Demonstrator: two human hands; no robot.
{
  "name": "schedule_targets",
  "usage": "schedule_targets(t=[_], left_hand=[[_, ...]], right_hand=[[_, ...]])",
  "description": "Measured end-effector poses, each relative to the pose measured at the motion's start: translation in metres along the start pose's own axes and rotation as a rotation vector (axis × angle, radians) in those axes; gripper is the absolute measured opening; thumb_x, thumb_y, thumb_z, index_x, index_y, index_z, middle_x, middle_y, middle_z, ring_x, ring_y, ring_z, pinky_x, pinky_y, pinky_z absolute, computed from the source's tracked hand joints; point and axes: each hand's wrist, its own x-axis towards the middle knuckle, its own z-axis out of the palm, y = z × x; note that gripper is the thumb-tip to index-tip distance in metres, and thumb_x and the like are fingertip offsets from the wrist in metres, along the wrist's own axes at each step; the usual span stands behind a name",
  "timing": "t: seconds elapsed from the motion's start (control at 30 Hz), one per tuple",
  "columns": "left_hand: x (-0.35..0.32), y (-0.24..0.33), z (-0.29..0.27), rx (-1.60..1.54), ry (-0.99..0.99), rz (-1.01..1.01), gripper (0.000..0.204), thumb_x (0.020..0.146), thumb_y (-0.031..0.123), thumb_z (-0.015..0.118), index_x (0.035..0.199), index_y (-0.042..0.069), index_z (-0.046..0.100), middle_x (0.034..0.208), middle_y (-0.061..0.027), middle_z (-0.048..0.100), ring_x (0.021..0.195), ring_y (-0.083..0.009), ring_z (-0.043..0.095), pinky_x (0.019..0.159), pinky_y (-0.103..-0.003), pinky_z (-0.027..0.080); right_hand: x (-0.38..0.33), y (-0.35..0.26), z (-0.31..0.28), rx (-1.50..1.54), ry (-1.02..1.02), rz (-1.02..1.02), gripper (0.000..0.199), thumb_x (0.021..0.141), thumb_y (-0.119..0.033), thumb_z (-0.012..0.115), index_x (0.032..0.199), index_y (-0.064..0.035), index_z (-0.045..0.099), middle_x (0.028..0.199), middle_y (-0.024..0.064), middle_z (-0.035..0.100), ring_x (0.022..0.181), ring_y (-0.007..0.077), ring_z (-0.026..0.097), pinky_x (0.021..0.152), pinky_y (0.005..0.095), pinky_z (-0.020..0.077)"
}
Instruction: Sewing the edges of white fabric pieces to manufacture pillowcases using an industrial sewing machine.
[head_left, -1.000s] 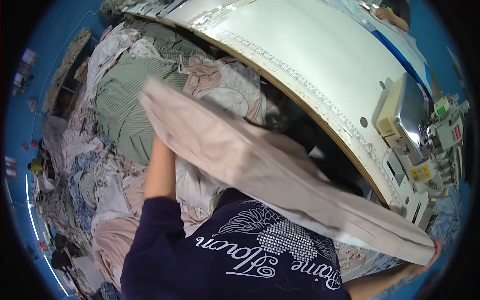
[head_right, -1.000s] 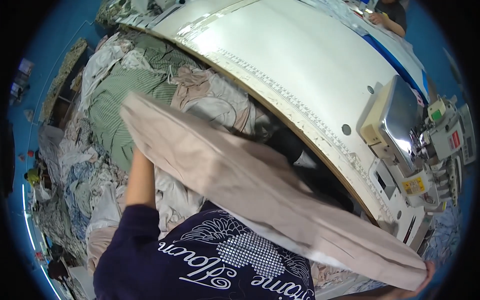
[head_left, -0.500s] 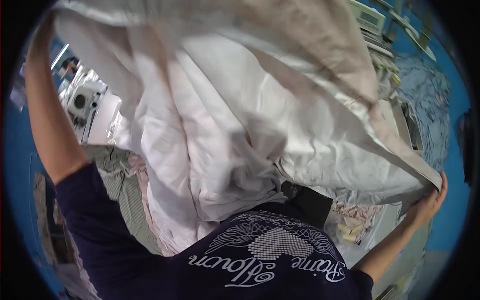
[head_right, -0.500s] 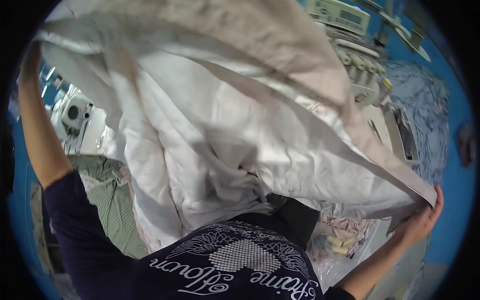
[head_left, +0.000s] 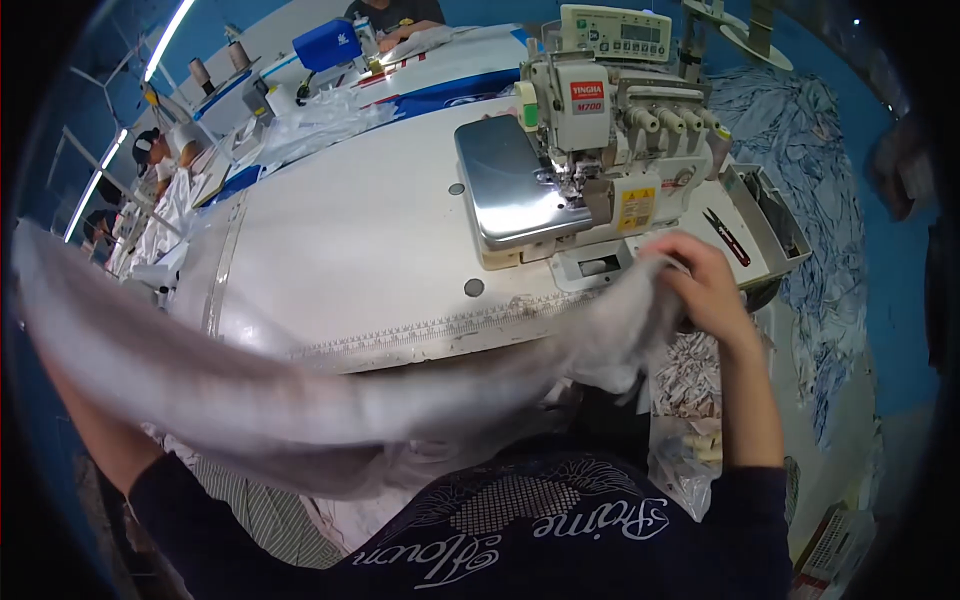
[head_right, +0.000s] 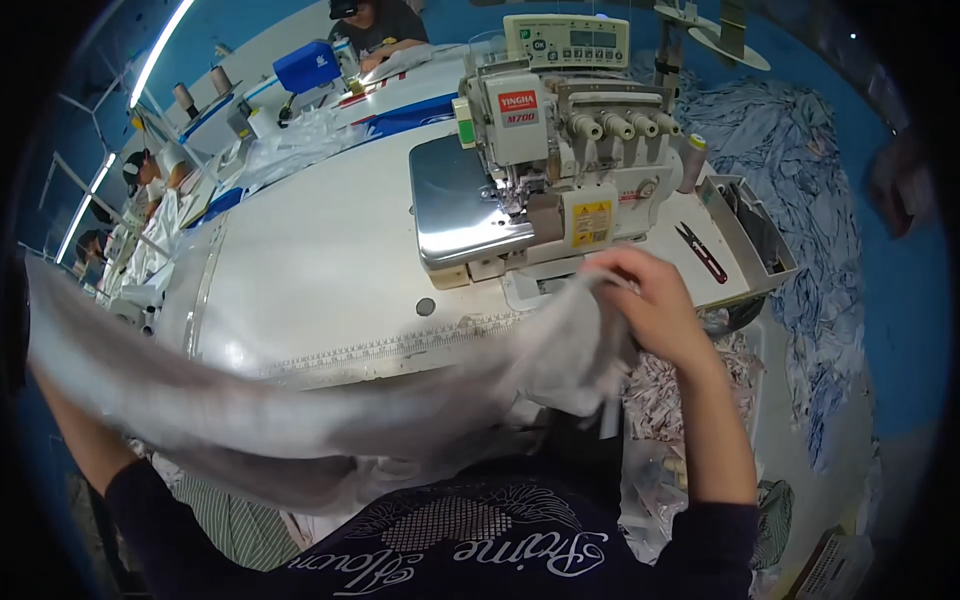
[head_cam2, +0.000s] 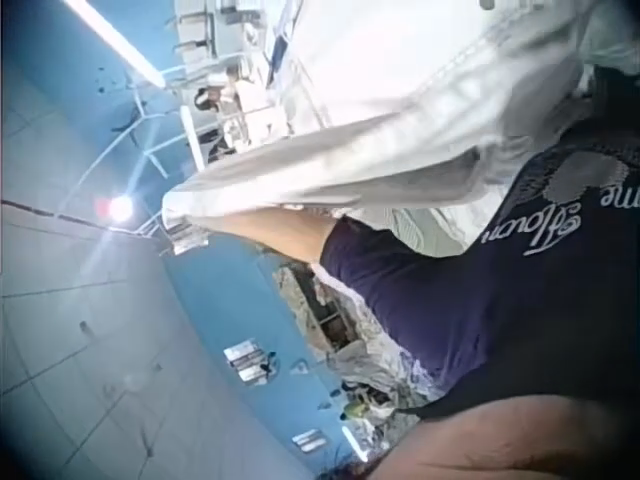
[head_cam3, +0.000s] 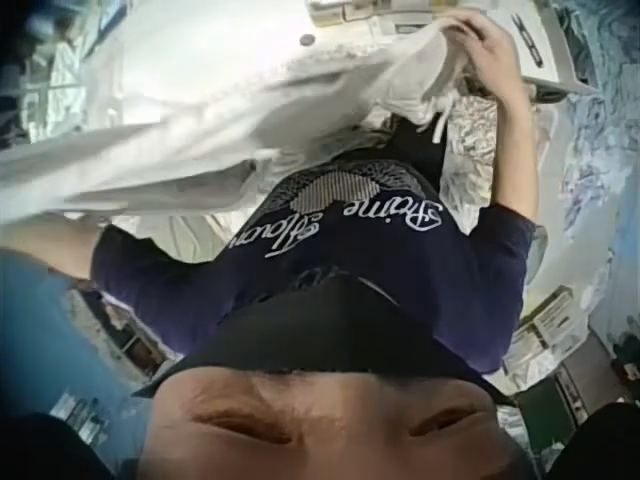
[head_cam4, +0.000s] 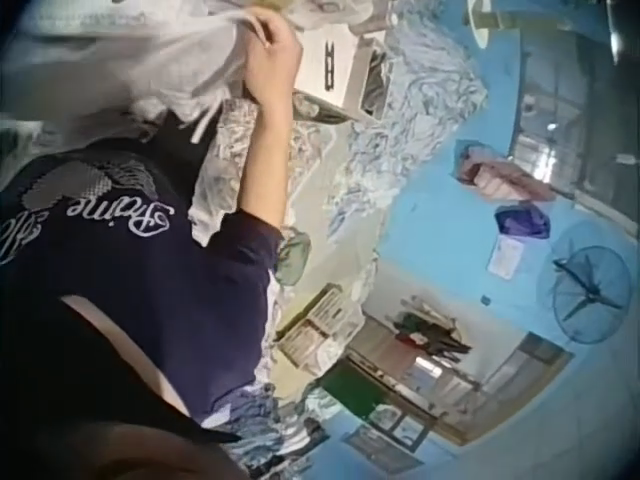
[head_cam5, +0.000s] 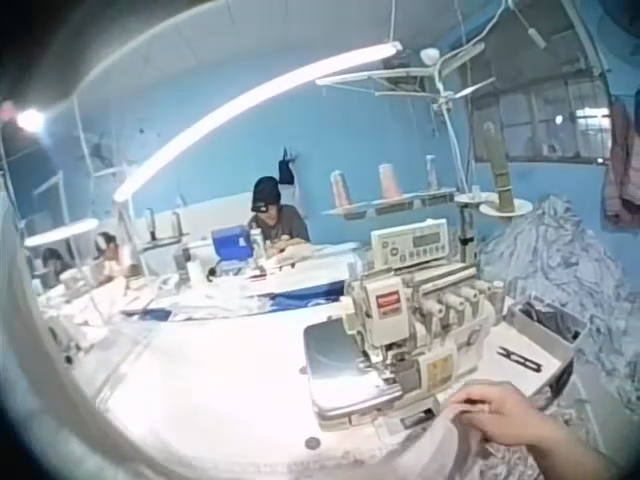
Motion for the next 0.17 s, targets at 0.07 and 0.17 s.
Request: schedule_targets(t=[0.07, 0.17], left_hand=[[0.018, -0.030, -0.031, 0.074, 0.062, -0.006, 0.033, 0.097, 0.025, 0.039, 0.122, 0.004, 0.046, 0.119, -0.0077, 0.050, 0.107, -0.0154, 0.049, 0.094, -0.034, 0.040], [0.103, -0.106, 0.020, 0.043, 0.097, -0.060, 0.032, 0.098, 0.026, 0.039, 0.119, 0.005, 0.049, 0.115, -0.0064, 0.053, 0.104, -0.0144, 0.051, 0.091, -0.034, 0.041]], right_hand=[[0.022, 0.024, 0.000, -0.076, 0.155, -0.070, 0.027, 0.075, 0.007, 0.050, 0.099, 0.0018, 0.060, 0.094, 0.0057, 0.062, 0.090, 0.0141, 0.057, 0.082, 0.0259, 0.0443], [0.047, 0.020, 0.016, -0.073, 0.310, 0.048, 0.026, 0.077, 0.005, 0.051, 0.102, 0.0002, 0.060, 0.100, 0.0071, 0.061, 0.094, 0.0136, 0.056, 0.084, 0.0253, 0.0432]])
